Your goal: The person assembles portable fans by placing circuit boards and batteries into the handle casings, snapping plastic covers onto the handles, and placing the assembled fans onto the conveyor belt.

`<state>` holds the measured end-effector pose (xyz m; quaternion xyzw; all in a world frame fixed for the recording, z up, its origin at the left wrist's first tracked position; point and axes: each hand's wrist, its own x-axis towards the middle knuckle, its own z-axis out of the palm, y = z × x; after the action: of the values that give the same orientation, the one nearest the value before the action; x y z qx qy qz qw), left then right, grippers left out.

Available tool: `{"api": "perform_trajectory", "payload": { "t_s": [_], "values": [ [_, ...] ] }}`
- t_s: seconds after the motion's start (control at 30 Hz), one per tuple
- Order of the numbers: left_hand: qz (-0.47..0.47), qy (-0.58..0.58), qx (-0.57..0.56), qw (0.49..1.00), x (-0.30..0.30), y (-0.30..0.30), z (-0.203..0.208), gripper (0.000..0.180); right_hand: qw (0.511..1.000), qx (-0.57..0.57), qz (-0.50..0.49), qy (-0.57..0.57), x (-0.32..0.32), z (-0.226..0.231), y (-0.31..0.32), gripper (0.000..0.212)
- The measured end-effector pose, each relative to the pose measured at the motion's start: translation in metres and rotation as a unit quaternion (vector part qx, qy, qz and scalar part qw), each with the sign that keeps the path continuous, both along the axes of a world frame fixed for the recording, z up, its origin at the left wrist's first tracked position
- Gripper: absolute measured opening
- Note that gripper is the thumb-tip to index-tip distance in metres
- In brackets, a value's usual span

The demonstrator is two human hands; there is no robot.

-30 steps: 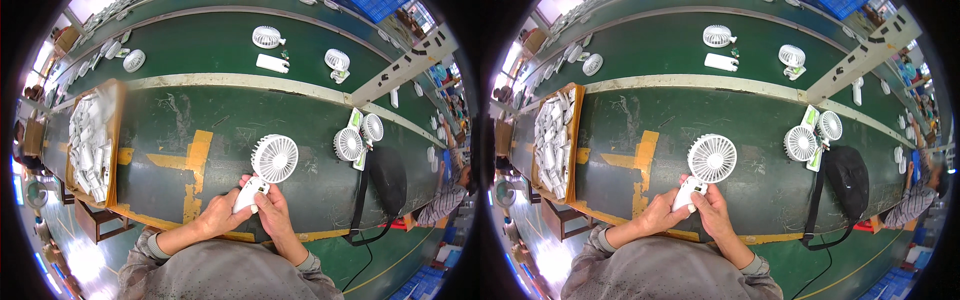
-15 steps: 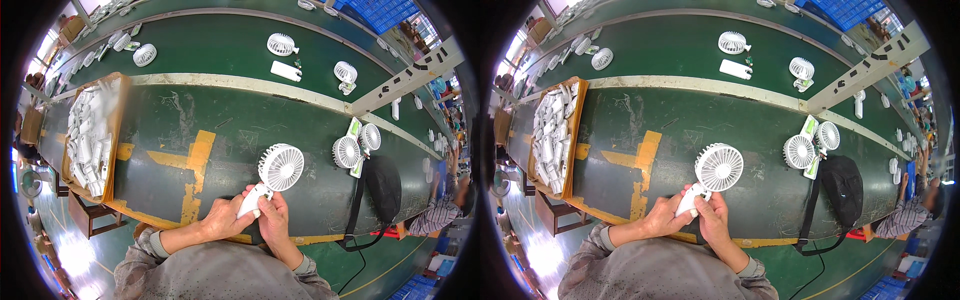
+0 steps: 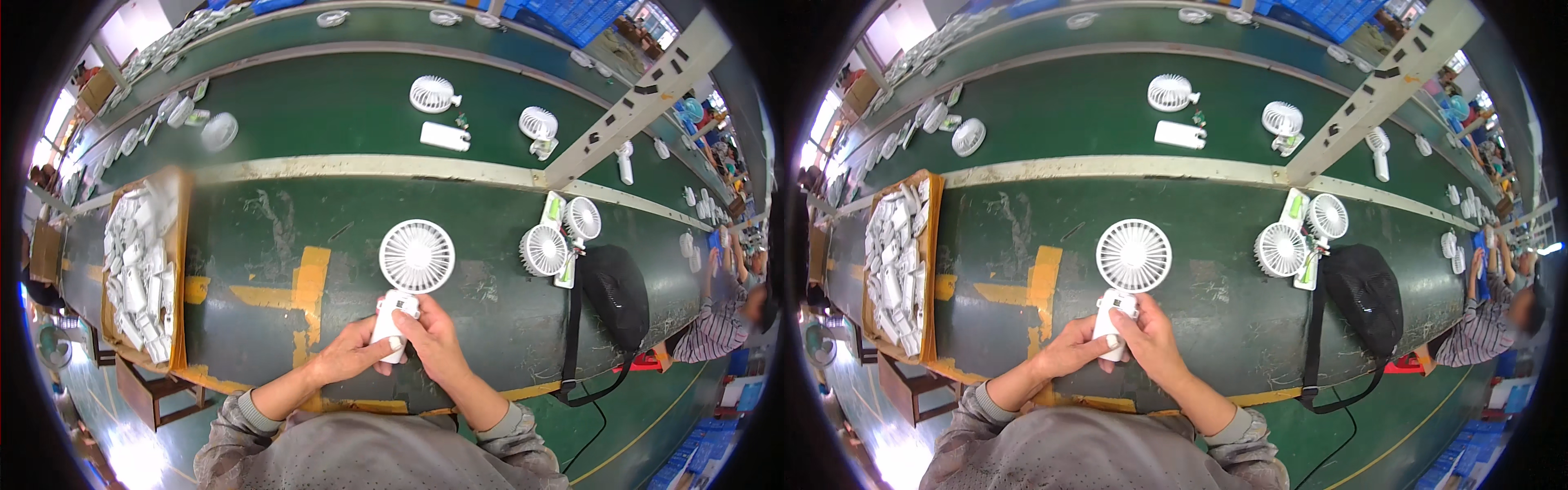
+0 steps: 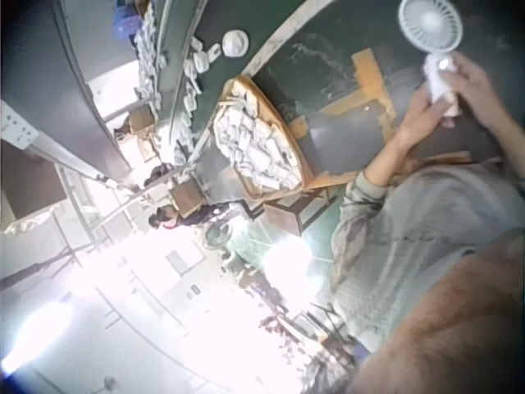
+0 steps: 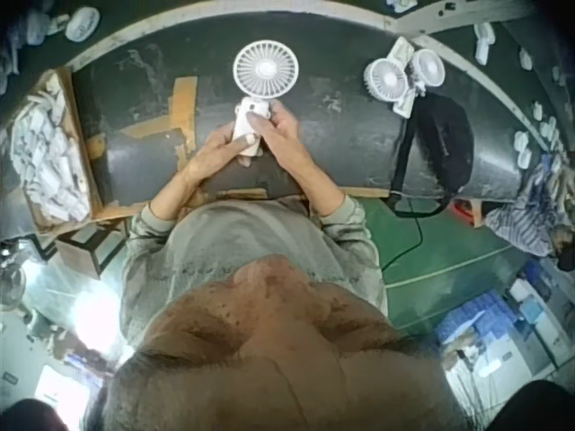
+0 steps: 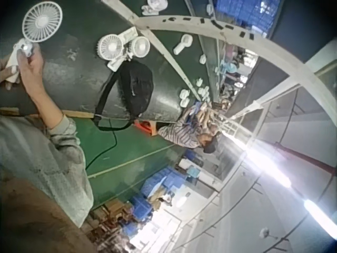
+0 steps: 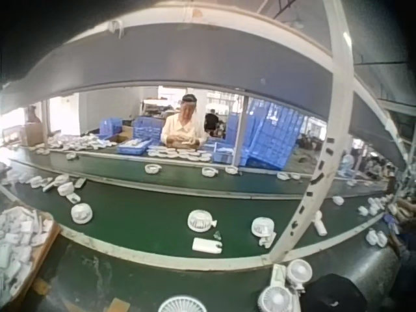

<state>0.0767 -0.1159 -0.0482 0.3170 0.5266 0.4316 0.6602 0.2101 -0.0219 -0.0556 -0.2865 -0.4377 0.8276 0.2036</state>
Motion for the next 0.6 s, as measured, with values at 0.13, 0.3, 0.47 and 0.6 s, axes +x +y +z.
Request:
{"api": "perform_trajectory", "payload": {
  "t_s": [0.13,0.3,0.47,0.6],
  "values": [
    [0.143,0.036,0.022,0.989,-0.042,0.022,0.014,0.023,0.959,0.253,0.051,-0.117,-0.017,0.002,0.063,0.031],
    [0.203,0.613,0.129,0.752,-0.118,0.098,0.042,0.035,0.696,0.656,-0.16,-0.243,-0.048,-0.016,0.176,0.036],
    [0.235,0.739,0.068,0.628,-0.183,0.167,0.002,0.056,0.59,0.732,-0.132,-0.314,-0.106,-0.033,0.244,0.048],
    [0.187,0.725,0.153,0.645,-0.174,0.172,-0.028,0.058,0.557,0.717,-0.032,-0.418,-0.125,-0.039,0.281,0.042]
  ]
}}
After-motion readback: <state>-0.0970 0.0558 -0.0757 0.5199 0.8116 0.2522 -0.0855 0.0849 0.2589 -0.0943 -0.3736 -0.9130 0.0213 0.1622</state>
